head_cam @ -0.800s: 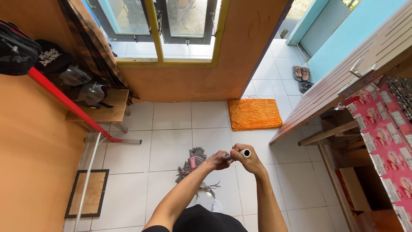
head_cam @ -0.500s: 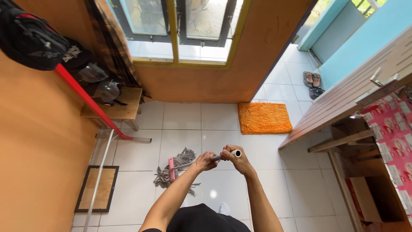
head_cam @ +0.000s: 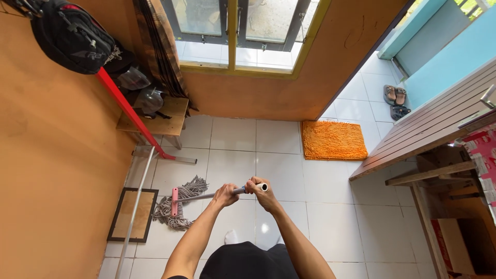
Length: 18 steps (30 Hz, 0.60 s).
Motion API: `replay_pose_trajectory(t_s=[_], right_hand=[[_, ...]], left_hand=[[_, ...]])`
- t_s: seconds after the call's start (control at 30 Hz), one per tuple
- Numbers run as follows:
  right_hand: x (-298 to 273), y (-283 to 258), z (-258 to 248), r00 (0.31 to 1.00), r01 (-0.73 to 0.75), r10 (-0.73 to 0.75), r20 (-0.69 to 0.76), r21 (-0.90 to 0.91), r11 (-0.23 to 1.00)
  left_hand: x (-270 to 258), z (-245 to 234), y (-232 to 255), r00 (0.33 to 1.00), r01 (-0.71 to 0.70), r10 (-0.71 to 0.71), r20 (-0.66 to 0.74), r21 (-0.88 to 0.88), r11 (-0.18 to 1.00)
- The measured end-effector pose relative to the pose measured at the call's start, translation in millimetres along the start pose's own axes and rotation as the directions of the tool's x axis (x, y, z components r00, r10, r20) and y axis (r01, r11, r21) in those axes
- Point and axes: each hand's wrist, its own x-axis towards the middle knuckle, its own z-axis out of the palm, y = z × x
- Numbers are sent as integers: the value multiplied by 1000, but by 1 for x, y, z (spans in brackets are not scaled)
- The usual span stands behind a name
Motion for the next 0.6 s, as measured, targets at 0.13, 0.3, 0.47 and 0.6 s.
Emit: replay_pose_trajectory(t_s=[0.13,0.3,0.47,0.6], right_hand=[[7,9,7,999,-30,31,23,-43,999],[8,4,1,998,7,-5,63,-39,999],[3,-6,-17,993,2,15,118,-140,990],[3,-22,-42,990,-5,29,141,-165,986]], left_hand=[[-3,-4,-7,999,45,-45,-19,-6,999],[-10,-6,6,997,44,-48,-64,-66,997],[-1,16,10,993,86,-92,-79,-78,993],[16,36,21,984,-35,23,-175,-68,997]])
